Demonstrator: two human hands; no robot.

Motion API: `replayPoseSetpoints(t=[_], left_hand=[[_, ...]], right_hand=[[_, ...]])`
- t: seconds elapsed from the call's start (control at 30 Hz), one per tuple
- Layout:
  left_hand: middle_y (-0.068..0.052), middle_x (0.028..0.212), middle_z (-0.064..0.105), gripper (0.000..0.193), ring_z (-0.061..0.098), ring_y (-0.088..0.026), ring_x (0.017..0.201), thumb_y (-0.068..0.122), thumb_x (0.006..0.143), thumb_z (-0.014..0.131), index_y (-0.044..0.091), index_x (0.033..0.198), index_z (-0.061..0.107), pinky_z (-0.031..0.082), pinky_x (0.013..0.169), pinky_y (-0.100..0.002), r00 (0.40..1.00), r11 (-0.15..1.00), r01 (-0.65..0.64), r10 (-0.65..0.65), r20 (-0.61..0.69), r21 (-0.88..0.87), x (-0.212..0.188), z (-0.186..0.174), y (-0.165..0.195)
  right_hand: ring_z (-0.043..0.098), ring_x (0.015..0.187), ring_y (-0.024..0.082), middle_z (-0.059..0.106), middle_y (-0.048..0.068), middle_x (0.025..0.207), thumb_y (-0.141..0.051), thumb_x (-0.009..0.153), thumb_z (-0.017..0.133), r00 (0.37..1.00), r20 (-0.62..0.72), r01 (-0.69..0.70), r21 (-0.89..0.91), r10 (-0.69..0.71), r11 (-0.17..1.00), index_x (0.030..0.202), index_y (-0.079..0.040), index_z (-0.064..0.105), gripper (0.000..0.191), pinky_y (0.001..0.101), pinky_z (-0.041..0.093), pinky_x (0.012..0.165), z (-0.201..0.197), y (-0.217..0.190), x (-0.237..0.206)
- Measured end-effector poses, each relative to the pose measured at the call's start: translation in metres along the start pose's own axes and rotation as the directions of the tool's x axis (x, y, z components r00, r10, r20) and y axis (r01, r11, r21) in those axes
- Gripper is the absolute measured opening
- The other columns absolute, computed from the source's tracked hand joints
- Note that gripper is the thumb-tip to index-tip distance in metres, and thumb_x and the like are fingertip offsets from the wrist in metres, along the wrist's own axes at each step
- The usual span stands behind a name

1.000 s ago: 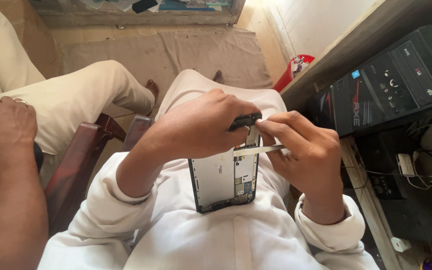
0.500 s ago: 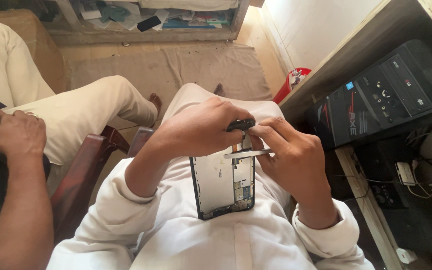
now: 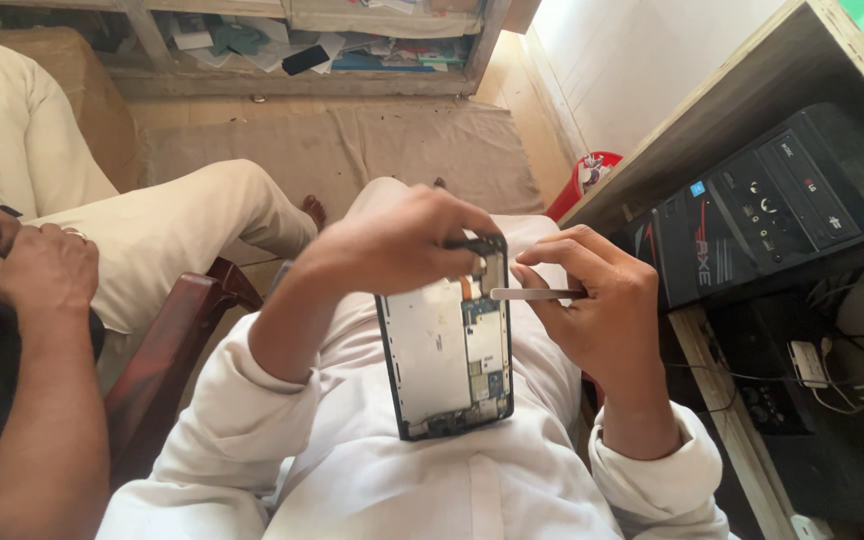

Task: The person uses a metal spudger to carefully pry and disconnect ribbon cables and components inside a disassembled smartphone held on their lap. They rotate the device to access different connectors and continue working on the internal circuitry.

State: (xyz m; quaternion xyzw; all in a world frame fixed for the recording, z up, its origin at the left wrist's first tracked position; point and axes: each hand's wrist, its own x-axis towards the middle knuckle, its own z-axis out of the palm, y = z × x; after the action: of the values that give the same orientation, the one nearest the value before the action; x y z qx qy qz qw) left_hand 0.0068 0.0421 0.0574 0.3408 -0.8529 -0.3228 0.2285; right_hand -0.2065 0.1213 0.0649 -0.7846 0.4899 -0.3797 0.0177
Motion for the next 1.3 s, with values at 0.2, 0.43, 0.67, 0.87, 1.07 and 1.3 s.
replayPoseSetpoints(t=[0.2, 0.43, 0.67, 0.87, 1.07, 1.3], left_hand=[[-0.010, 0.078, 0.074, 0.031, 0.059, -0.009, 0.064, 0.011, 0.090, 0.069, 0.004, 0.120, 0.073, 0.045, 0.054, -0.029, 0.968, 0.910, 0.034, -0.132, -0.212, -0.412, -0.005, -0.004, -0.014], [-0.006, 0.092, 0.079, 0.033, 0.070, -0.003, 0.079, 0.008, 0.095, 0.067, -0.002, 0.125, 0.063, 0.057, 0.068, -0.020, 0.897, 0.759, -0.184, -0.130, -0.422, -0.625, 0.012, 0.024, -0.015], [-0.008, 0.093, 0.076, 0.033, 0.065, -0.005, 0.078, 0.006, 0.094, 0.067, -0.003, 0.126, 0.064, 0.053, 0.067, -0.021, 0.898, 0.659, -0.243, -0.126, -0.422, -0.712, 0.018, 0.038, -0.009], [-0.007, 0.095, 0.077, 0.034, 0.068, -0.005, 0.080, 0.005, 0.092, 0.067, -0.003, 0.126, 0.064, 0.056, 0.070, -0.020, 0.901, 0.624, -0.257, -0.122, -0.417, -0.738, 0.021, 0.038, -0.005], [-0.009, 0.095, 0.075, 0.034, 0.067, -0.007, 0.081, 0.001, 0.092, 0.066, -0.005, 0.125, 0.065, 0.056, 0.071, -0.022, 0.859, 0.504, -0.362, -0.147, -0.490, -0.784, 0.024, 0.034, -0.009], [-0.009, 0.103, 0.074, 0.034, 0.067, -0.009, 0.084, -0.001, 0.092, 0.063, -0.005, 0.126, 0.065, 0.056, 0.074, -0.023, 0.789, 0.343, -0.487, -0.221, -0.573, -0.803, 0.029, 0.038, -0.025]], right_hand=[[0.045, 0.053, 0.006, 0.071, 0.005, 0.089, -0.010, 0.086, 0.085, 0.995, -0.098, -0.003, 0.007, 0.003, 1.000, 0.097, -0.004, 0.076, 0.015, 0.0244, 0.034, 0.049, 0.000, 0.008, -0.005], [0.039, 0.055, 0.006, 0.072, 0.006, 0.102, -0.015, 0.092, 0.086, 0.971, -0.238, -0.044, -0.051, 0.031, 0.998, 0.107, -0.005, 0.076, 0.020, 0.0245, 0.030, 0.052, -0.002, 0.018, -0.008], [0.046, 0.058, 0.009, 0.075, 0.012, 0.114, -0.015, 0.092, 0.083, 0.973, -0.214, -0.110, -0.105, 0.086, 0.988, 0.117, -0.004, 0.076, 0.028, 0.0258, 0.039, 0.055, -0.007, 0.020, 0.005], [0.063, 0.064, 0.015, 0.076, 0.014, 0.102, -0.016, 0.100, 0.075, 0.954, -0.176, -0.259, -0.083, 0.241, 0.962, 0.116, -0.003, 0.076, 0.020, 0.0282, 0.049, 0.062, -0.014, 0.031, 0.013], [0.073, 0.085, 0.015, 0.076, 0.015, 0.101, -0.020, 0.106, 0.074, 0.949, -0.266, -0.210, -0.133, 0.169, 0.969, 0.116, 0.000, 0.076, 0.022, 0.0295, 0.055, 0.076, -0.029, 0.051, 0.013], [0.044, 0.057, 0.003, 0.059, 0.000, 0.071, -0.037, 0.105, 0.068, 0.875, -0.160, -0.416, 0.237, 0.457, 0.878, 0.115, -0.003, 0.077, 0.036, 0.0196, 0.031, 0.050, -0.029, 0.072, 0.010]])
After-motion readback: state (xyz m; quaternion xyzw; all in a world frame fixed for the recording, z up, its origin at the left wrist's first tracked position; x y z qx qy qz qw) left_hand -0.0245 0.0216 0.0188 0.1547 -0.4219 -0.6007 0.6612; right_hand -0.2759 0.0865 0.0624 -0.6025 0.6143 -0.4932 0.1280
